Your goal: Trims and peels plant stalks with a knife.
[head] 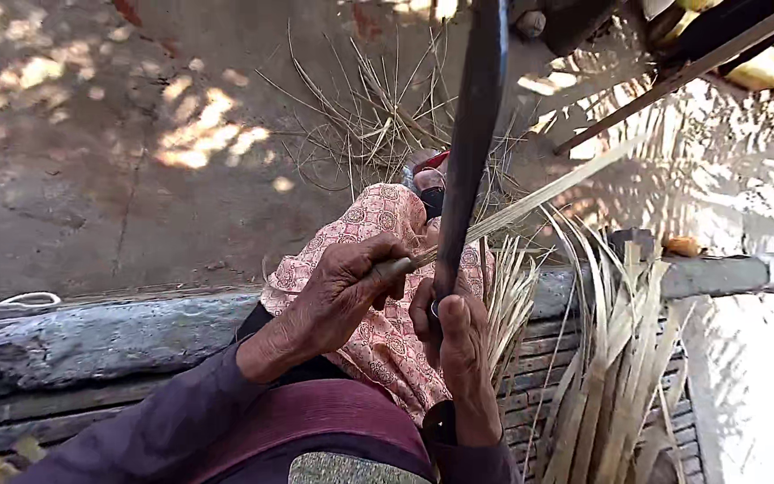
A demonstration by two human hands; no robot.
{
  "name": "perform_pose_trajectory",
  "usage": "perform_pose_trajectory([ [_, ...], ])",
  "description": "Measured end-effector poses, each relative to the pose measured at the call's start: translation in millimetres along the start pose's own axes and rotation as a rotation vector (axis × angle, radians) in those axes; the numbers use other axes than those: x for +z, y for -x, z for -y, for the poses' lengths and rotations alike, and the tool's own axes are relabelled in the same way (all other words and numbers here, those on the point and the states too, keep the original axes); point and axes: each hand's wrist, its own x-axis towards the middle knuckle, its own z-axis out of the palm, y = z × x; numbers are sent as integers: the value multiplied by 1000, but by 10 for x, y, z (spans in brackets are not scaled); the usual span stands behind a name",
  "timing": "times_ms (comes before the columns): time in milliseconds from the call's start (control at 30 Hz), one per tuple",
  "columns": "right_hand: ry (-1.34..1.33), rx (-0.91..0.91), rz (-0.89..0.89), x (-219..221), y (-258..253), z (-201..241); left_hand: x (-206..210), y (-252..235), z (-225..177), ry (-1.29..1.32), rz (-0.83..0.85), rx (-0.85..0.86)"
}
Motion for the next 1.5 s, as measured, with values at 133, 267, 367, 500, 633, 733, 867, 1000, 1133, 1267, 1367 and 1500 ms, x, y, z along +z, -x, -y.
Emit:
perform_pose_trajectory([
  [133,553,-265,-109,-3,-137,125,87,-71,-115,103,-94,42],
  [267,756,-466,-109,-27,-287,257,90,-82,-246,239,-224,-122],
  [367,830,-551,-76,-74,-352,338,22,-175,-211,395,-165,-160],
  [500,930,-614,-33,-190,-391,438,-3,-161,-203,451,-96,-111],
  [633,1039,-685,13,-304,-420,552,9,-138,-214,587,-17,-110],
  [733,1088,-730,19,-367,-446,641,27,-121,-240,695,48,-109],
  [867,1155,-750,27,-493,-492,741,69,-60,-313,858,126,-207],
  [1000,1175,-767,18,-539,-514,752,102,-55,-332,904,154,-200],
  [1133,1160,-693,-116,-749,-577,818,97,-10,-272,870,202,-174],
  [1267,1214,-644,-167,-871,-596,874,-23,-14,-174,516,215,-67],
  [1367,1245,-665,-206,-778,-646,831,-65,-212,-281,176,172,95],
  [1500,1261,-719,-242,-606,-722,798,35,-428,-509,261,-9,105],
])
